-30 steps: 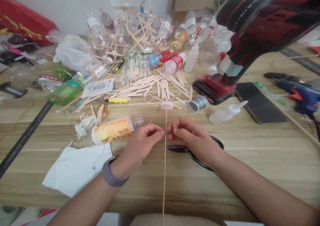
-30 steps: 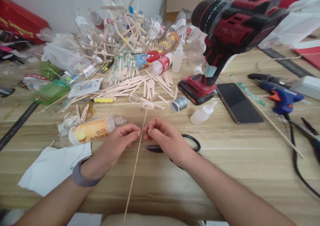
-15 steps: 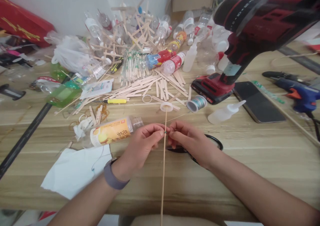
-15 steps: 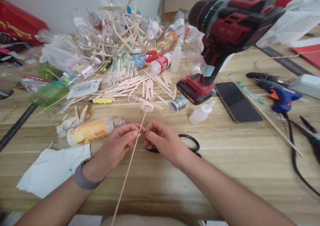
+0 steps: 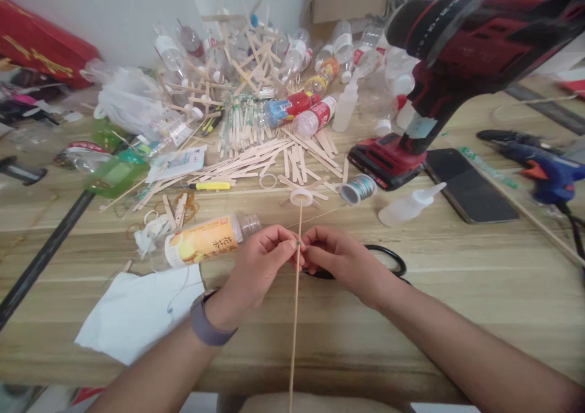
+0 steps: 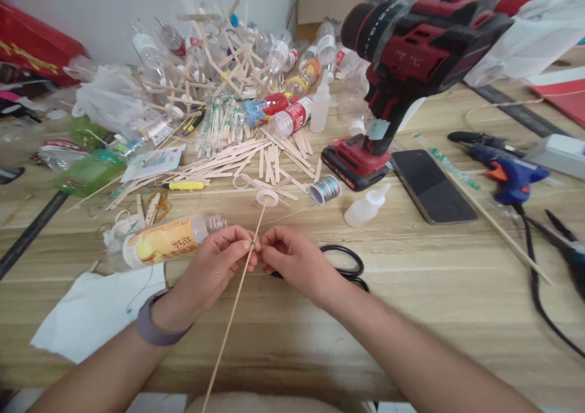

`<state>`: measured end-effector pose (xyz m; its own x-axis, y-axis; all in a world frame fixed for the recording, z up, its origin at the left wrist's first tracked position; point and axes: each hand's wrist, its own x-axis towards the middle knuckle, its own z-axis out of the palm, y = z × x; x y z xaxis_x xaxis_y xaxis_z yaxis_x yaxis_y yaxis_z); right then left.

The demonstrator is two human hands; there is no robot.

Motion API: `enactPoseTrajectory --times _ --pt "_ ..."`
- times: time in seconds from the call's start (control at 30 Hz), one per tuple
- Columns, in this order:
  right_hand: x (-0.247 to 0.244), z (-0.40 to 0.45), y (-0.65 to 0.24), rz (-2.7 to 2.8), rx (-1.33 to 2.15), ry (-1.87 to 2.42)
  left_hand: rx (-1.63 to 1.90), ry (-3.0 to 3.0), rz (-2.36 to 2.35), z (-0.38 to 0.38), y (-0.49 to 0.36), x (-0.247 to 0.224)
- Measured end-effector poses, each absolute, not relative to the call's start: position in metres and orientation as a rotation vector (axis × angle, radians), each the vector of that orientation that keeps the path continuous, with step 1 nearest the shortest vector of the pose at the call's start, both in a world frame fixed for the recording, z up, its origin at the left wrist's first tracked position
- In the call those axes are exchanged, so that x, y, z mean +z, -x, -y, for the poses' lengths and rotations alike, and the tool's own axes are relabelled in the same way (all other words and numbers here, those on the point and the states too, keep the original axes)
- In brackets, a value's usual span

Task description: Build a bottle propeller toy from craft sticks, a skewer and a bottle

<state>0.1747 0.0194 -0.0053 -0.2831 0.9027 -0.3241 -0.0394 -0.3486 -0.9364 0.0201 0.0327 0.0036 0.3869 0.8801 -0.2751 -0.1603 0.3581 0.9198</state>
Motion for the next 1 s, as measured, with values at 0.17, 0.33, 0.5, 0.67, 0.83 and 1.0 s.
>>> enactPoseTrajectory --times 0.17,0.33,0.5,0.67,0.83,1.0 --pt "-0.003 -0.021 -0.176 1.109 1.686 1.281 0.824 -1.051 -1.013 -0.034 -0.017 -0.002" --pt "0.000 -0.020 -0.177 1.154 1.670 1.305 0.812 -1.123 -1.059 -0.034 -0.017 -0.003" --pt "-0.001 -0.020 -0.176 1.158 1.661 1.310 0.783 -1.146 -1.080 -0.035 -0.017 -0.005" --pt "0.000 -0.020 -0.175 1.183 1.614 1.326 0.771 -1.175 -1.093 -0.035 -0.016 -0.005" --pt "-0.007 -0.018 -0.176 1.269 1.471 1.344 0.744 -1.227 -1.099 -0.035 -0.015 -0.005" --pt "-0.010 -0.015 -0.177 1.411 1.261 1.387 0.727 -1.234 -1.095 -0.034 -0.015 -0.004"
